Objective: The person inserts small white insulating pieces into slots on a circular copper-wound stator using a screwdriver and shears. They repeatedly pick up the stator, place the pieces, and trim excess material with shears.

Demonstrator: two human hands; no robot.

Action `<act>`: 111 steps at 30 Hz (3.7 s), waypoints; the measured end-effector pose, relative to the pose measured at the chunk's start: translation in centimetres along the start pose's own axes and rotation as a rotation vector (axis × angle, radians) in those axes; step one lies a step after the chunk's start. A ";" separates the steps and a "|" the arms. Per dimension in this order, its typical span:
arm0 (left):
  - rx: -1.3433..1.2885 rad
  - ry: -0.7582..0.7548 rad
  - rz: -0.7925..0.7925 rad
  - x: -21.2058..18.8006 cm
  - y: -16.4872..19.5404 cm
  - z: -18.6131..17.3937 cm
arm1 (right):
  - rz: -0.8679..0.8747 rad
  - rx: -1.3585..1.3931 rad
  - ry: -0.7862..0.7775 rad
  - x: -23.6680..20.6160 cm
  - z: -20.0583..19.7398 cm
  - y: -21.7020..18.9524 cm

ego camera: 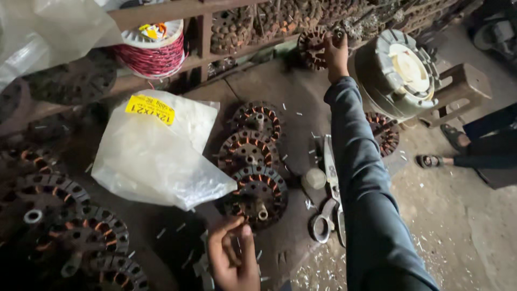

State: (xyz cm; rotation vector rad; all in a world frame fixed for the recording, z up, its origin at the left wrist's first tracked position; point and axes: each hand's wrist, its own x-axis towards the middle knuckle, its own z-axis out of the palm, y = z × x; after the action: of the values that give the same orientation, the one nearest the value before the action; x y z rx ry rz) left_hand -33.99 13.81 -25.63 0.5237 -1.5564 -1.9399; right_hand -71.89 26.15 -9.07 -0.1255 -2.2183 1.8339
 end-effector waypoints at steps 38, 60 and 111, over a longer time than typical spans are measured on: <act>0.129 -0.767 0.546 -10.3 11.6 -14.7 | 0.478 0.311 -0.736 -47.1 -12.1 3.5; 0.160 -1.048 0.348 -5.9 11.0 -12.9 | -0.514 -0.109 -0.077 -56.0 -12.6 7.4; 0.169 -0.912 0.431 -8.7 9.0 -11.8 | -0.272 -0.426 -0.093 -61.6 -6.5 13.0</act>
State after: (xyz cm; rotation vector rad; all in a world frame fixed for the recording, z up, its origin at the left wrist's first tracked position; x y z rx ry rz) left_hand -18.20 9.62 -20.22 -0.7042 -2.1383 -1.7748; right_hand -12.22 20.72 -29.49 0.1788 -2.5147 1.2355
